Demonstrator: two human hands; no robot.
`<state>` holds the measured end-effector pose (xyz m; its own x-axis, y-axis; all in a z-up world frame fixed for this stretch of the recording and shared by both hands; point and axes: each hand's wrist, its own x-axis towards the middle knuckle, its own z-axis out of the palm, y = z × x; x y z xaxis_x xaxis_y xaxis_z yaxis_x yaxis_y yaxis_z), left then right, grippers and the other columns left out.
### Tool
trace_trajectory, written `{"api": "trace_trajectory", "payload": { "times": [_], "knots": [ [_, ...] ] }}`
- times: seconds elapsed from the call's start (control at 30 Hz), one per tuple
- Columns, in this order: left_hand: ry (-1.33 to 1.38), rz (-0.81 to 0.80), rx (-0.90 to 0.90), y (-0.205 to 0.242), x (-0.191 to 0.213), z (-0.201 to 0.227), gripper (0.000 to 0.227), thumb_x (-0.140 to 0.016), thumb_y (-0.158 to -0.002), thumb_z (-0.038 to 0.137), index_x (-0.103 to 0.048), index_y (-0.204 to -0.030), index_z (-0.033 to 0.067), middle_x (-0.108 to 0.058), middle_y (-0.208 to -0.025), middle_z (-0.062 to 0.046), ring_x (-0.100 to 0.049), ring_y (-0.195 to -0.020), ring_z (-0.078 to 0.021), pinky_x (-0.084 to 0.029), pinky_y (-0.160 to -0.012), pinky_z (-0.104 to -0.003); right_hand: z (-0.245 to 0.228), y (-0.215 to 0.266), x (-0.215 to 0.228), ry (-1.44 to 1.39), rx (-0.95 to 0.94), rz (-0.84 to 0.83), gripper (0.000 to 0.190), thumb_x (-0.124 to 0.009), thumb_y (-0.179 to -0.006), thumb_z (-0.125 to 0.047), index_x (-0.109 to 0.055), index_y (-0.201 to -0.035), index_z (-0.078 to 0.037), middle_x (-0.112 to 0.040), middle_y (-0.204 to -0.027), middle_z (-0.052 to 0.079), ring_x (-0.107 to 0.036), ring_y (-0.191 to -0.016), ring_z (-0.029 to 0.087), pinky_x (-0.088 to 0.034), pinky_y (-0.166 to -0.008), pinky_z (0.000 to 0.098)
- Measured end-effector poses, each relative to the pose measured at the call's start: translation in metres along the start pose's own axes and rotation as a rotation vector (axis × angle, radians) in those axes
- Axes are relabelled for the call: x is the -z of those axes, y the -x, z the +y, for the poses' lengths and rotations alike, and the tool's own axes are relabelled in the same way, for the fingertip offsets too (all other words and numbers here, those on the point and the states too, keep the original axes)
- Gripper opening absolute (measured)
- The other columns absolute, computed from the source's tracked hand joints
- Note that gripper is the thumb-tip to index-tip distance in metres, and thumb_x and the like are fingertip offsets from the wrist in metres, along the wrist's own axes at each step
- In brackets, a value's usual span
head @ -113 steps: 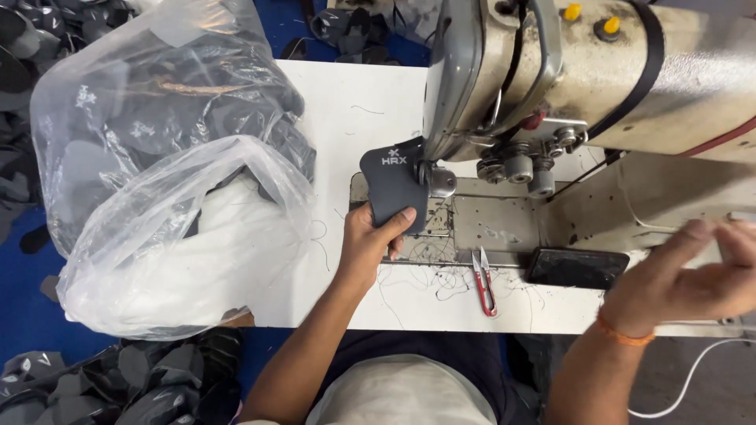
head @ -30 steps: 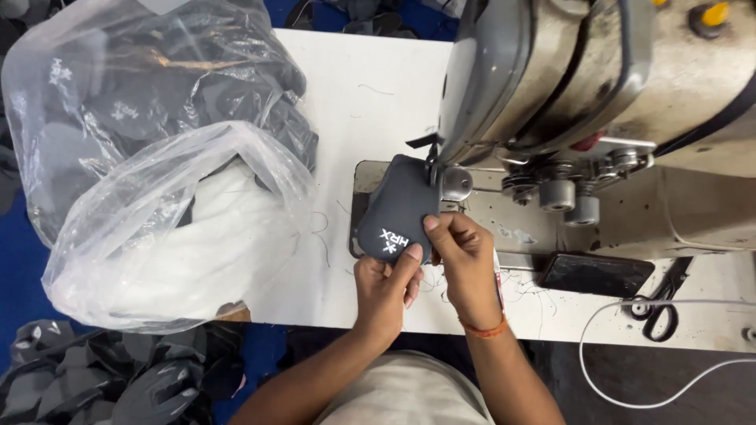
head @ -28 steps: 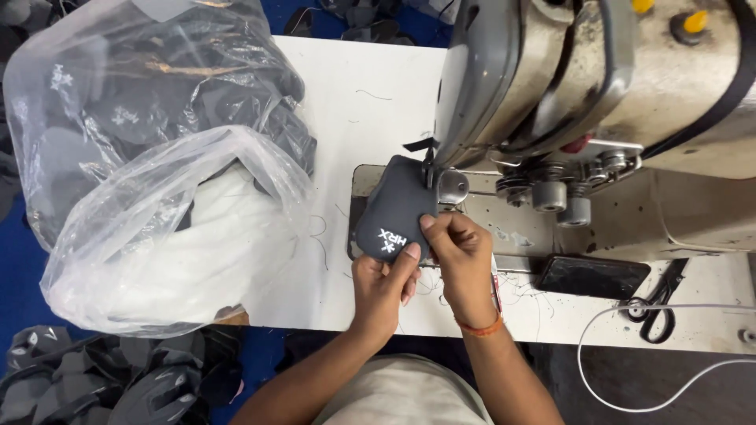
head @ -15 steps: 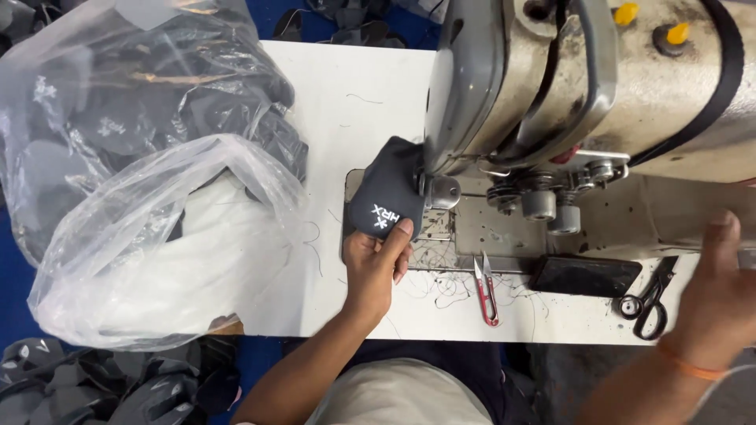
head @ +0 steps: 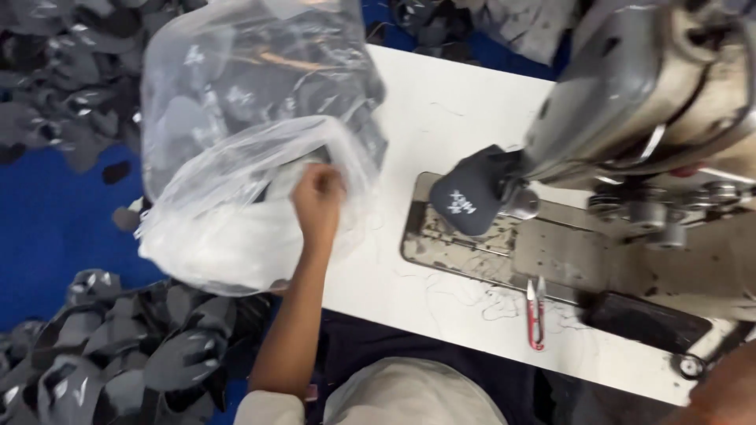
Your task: The person operates a sewing machine to stitch the edges of dark gray fabric masks. They handle the masks, guide them under the needle, and use a pair of scissors to cut threads.
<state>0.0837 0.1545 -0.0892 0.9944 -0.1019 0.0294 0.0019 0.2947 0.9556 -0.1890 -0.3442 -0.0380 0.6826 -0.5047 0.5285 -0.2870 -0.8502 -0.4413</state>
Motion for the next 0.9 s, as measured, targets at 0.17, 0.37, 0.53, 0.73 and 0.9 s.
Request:
{"api": "trace_trajectory", "payload": {
  "times": [0.17, 0.37, 0.53, 0.73, 0.9],
  "knots": [
    [-1.491, 0.613, -0.639, -0.04, 0.028, -0.03, 0.04, -0.086, -0.055, 0.027, -0.072, -0.085, 0.0042, -0.071, -0.08, -0.019, -0.069, -0.072, -0.038, -0.054, -0.067, -0.05, -0.221, 0.03, -0.029, -0.438, 0.47, 0.006, 0.016, -0.073, -0.087, 0.0, -0.063, -0.1, 0.002, -0.063, -0.102, 0.013, -0.06, -0.111, 0.032, -0.05, -0.1, 0.0489],
    [-0.805, 0.562, -0.495, 0.044, 0.016, 0.052, 0.037, -0.076, -0.089, 0.007, -0.055, -0.12, -0.0008, -0.069, -0.101, -0.019, -0.07, -0.089, -0.0358, -0.055, -0.08, -0.041, -0.305, 0.058, -0.031, -0.589, 0.55, -0.377, 0.028, -0.079, -0.082, -0.004, -0.067, -0.107, -0.004, -0.063, -0.117, 0.013, -0.06, -0.115, 0.033, -0.05, -0.097, 0.0426],
    [-0.334, 0.107, 0.004, 0.125, -0.059, 0.122, 0.028, -0.063, -0.096, 0.002, -0.065, -0.123, 0.0024, -0.065, -0.09, -0.008, -0.055, -0.066, -0.0155, -0.045, -0.057, -0.026, -0.337, 0.033, -0.019, -0.469, 0.784, -0.339, 0.035, -0.075, -0.079, -0.006, -0.067, -0.113, -0.005, -0.065, -0.118, 0.012, -0.059, -0.116, 0.035, -0.045, -0.105, 0.0538],
    [-0.449, -0.323, -0.328, 0.114, -0.11, 0.154, 0.023, -0.067, -0.104, 0.016, -0.068, -0.124, 0.0033, -0.058, -0.11, -0.015, -0.054, -0.096, -0.0185, -0.047, -0.08, -0.029, -0.281, 0.02, -0.013, -0.423, 0.232, -0.602, 0.023, -0.076, -0.085, -0.014, -0.069, -0.105, -0.004, -0.071, -0.093, 0.011, -0.064, -0.079, 0.026, -0.049, -0.075, 0.042],
    [-0.22, -0.623, -0.118, 0.103, -0.139, 0.115, 0.041, -0.076, -0.1, 0.029, -0.064, -0.126, -0.0002, -0.068, -0.115, -0.009, -0.064, -0.105, -0.0125, -0.054, -0.088, -0.029, -0.248, 0.01, 0.009, -0.537, -0.119, -0.781, 0.021, -0.069, -0.094, -0.015, -0.072, -0.108, 0.001, -0.07, -0.075, 0.013, -0.064, -0.063, 0.021, -0.05, -0.059, 0.0331]
  ]
}}
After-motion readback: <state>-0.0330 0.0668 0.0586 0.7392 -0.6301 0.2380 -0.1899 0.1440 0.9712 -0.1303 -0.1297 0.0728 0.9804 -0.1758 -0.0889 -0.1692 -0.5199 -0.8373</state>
